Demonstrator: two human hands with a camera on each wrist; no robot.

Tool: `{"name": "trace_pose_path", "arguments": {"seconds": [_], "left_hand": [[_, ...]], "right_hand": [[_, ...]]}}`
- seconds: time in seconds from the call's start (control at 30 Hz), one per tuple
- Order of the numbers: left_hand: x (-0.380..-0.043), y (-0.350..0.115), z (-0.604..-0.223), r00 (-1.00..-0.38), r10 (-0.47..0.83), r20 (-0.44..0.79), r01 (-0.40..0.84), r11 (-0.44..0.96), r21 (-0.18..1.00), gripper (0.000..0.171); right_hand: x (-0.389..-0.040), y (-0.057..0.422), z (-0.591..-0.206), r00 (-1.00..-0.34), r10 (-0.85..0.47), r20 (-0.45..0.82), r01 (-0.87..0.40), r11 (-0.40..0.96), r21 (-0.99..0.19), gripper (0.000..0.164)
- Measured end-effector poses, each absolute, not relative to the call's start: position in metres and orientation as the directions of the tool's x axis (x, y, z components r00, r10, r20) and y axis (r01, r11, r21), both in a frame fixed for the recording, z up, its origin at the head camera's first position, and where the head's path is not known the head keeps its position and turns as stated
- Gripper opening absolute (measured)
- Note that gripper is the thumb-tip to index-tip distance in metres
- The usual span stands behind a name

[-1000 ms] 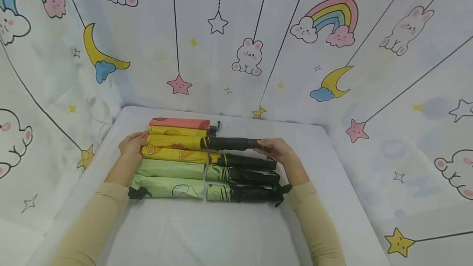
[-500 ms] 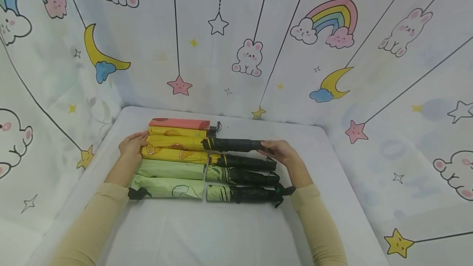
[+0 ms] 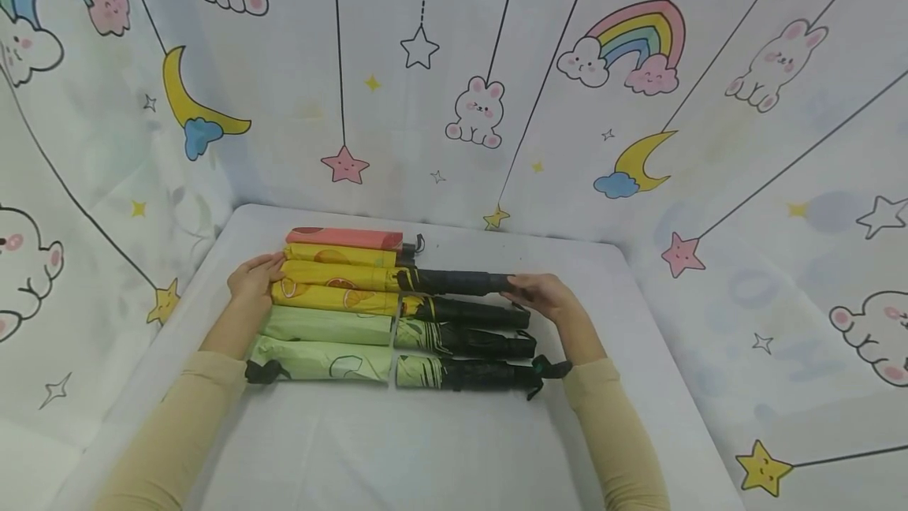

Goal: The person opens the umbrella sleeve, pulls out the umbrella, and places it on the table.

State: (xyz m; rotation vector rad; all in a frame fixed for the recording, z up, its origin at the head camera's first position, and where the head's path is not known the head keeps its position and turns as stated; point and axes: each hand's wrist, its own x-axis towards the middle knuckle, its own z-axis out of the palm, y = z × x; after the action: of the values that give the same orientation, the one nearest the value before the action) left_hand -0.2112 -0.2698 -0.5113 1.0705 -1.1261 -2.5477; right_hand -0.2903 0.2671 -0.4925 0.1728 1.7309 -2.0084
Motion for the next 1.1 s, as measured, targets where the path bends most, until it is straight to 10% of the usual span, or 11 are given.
{"name": "trace_pose_path", "arguments": {"seconds": [0.83, 1.1], "left_hand": [[-0.21, -0.278, -0.51, -0.733, -0.38, -0.564, -0.179, -0.692, 0.699, 0.057], [-0.212, -0.278, -0.511, -0.751, -0.328, -0.573, -0.216, -0.699, 0.682, 0.069]], "right_hand": [[-0.293, 0.287, -0.509, -0.873, -0.229, -0.431, 0.442, 0.004, -0.897, 0.006], [-0.295, 0.291, -0.516, -0.871, -0.178, -0.458, 0.394, 0.302, -0.868, 0.054]]}}
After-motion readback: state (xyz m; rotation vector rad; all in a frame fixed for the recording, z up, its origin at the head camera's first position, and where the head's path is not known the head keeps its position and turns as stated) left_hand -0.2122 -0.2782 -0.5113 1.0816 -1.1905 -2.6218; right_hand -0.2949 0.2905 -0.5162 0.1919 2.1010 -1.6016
